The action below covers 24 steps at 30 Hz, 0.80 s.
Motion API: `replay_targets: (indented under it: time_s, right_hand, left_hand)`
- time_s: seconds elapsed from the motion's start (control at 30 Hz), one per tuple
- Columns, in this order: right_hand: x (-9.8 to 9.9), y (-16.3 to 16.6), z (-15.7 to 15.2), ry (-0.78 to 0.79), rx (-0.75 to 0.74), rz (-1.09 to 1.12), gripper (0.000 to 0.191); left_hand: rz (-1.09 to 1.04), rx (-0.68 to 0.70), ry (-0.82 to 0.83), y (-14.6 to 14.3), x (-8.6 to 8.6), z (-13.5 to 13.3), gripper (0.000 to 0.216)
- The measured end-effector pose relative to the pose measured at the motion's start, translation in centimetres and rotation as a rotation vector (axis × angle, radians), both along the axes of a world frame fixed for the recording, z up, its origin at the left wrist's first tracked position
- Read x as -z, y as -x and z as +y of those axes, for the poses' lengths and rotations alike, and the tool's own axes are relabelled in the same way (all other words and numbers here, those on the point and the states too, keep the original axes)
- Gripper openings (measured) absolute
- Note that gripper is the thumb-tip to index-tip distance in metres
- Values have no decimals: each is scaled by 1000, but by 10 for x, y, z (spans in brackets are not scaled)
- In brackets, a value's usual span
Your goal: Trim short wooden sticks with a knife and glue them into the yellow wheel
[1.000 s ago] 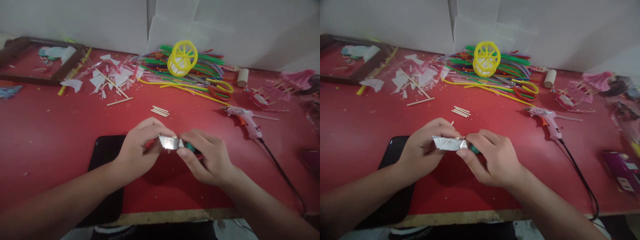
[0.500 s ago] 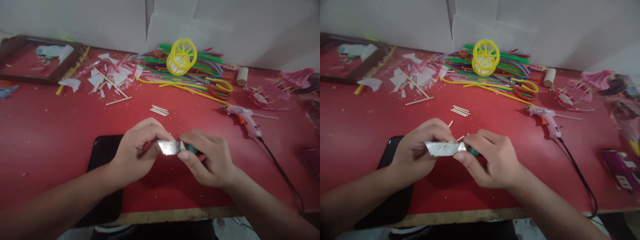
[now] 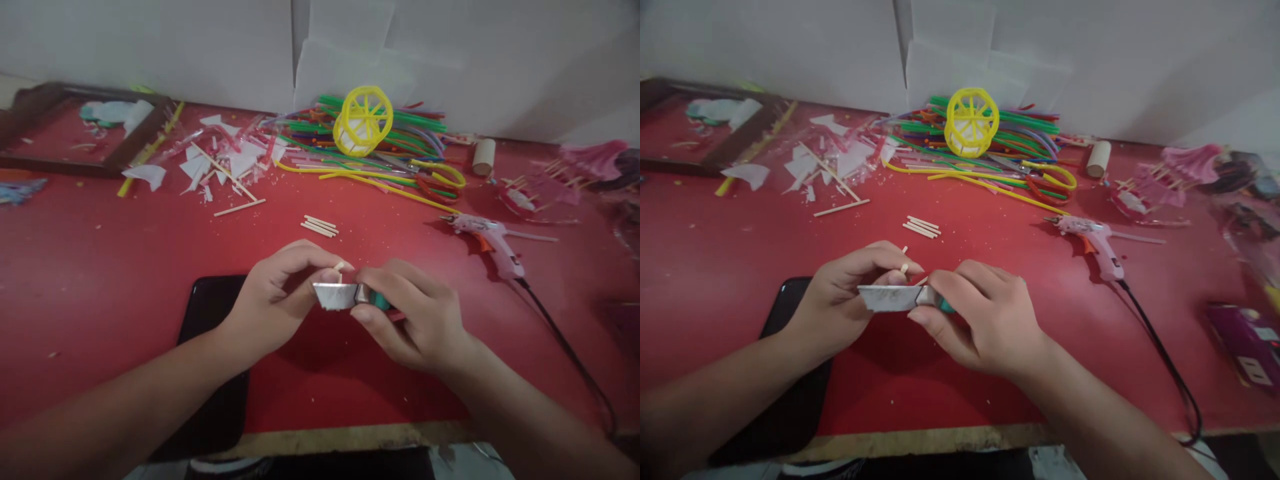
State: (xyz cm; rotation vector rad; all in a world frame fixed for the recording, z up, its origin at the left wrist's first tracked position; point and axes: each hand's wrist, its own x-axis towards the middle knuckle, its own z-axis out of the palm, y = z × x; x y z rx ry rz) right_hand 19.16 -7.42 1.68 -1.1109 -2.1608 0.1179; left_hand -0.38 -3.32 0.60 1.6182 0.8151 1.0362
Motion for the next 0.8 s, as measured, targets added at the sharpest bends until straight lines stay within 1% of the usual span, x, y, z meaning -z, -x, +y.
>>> replay_targets:
  time_s: [0.07, 0.17, 0.4, 0.6, 0.8]
  right_hand:
    - [1, 1, 0, 11, 2, -11, 24]
    - [0, 1, 0, 54, 43, -20, 28]
    - [2, 2, 1, 104, 72, -38, 30]
    - [1, 3, 0, 123, 71, -5, 31]
    - [0, 3, 0, 126, 80, -7, 32]
  left_hand:
    - [16, 36, 14, -1, -2, -1, 9]
    - [22, 60, -13, -2, -3, -3, 9]
    - [39, 37, -52, -4, -3, -4, 20]
    - [21, 51, -12, -3, -3, -4, 23]
    - [62, 45, -49, -3, -4, -3, 23]
